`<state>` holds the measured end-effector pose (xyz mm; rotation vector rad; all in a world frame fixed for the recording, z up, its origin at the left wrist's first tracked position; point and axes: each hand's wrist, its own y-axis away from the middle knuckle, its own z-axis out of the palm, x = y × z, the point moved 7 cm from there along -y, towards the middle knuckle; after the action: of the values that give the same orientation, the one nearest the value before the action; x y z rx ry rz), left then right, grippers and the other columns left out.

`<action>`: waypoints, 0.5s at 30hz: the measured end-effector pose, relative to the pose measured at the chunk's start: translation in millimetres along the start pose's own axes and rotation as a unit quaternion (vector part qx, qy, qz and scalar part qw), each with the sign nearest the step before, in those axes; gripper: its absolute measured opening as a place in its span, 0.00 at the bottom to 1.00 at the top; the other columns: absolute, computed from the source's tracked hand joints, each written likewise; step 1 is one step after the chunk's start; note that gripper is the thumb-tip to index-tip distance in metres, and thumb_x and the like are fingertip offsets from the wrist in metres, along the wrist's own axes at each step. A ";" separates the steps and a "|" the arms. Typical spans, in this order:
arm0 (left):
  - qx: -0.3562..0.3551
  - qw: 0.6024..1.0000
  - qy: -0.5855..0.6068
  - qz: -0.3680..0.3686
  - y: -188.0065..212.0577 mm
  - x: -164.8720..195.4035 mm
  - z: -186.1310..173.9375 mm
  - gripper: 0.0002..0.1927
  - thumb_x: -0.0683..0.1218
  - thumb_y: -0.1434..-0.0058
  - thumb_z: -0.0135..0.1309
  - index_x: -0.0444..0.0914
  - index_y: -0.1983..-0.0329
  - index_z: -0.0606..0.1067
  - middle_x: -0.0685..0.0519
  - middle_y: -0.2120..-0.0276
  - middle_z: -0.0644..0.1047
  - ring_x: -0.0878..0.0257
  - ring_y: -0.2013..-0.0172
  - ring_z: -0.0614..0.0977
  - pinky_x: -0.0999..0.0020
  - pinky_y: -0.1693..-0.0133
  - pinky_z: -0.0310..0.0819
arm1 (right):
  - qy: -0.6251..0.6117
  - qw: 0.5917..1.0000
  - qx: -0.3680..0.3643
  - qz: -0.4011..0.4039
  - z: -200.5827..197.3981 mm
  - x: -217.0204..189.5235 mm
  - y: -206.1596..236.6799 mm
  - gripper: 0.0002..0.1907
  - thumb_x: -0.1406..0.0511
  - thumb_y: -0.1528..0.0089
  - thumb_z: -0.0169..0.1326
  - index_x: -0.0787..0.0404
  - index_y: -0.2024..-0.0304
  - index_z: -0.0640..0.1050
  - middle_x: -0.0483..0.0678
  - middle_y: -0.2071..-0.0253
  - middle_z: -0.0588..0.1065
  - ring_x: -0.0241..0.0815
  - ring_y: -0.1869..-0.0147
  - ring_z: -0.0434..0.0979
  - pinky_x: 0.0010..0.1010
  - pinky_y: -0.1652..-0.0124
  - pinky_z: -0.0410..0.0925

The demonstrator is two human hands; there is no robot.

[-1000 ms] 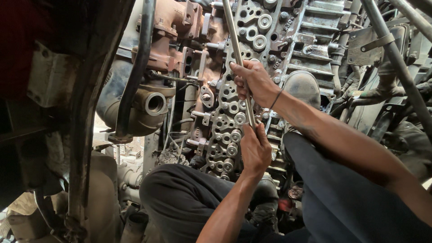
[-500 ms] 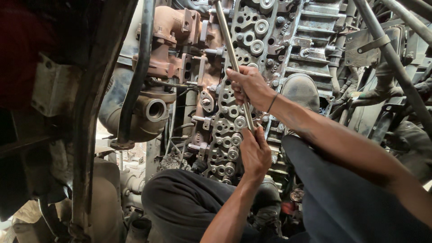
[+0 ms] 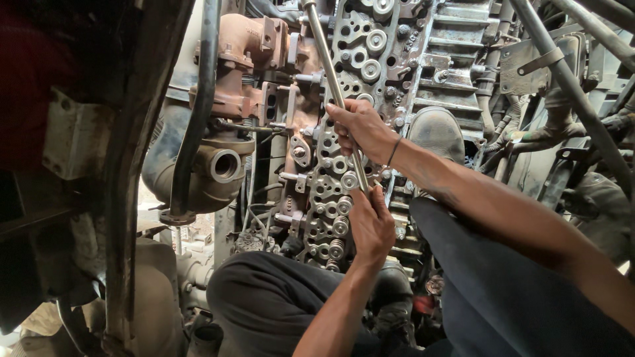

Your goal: The person uses a torque wrench to tighten bolts on an exposed engine cylinder head. The person systematically moves the wrench to different bolt locations and applies torque to secure them.

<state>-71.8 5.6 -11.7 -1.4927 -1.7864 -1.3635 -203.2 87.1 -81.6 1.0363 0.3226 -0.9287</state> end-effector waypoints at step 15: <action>-0.031 0.998 -0.028 -0.036 -2.0 -8.0 5.0 0.12 0.47 0.25 0.43 0.35 0.62 0.63 0.42 0.82 0.73 0.51 0.85 0.76 0.54 0.80 0.60 | -0.004 1.000 0.006 -0.017 -10.3 -2.7 2.5 0.17 0.58 0.30 0.51 0.57 0.71 0.66 0.39 0.81 0.63 0.32 0.84 0.64 0.28 0.83 0.64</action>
<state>-69.9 6.3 -21.1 -1.5263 -1.8659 -1.4360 -200.9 97.7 -83.6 1.0405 0.3293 -0.9649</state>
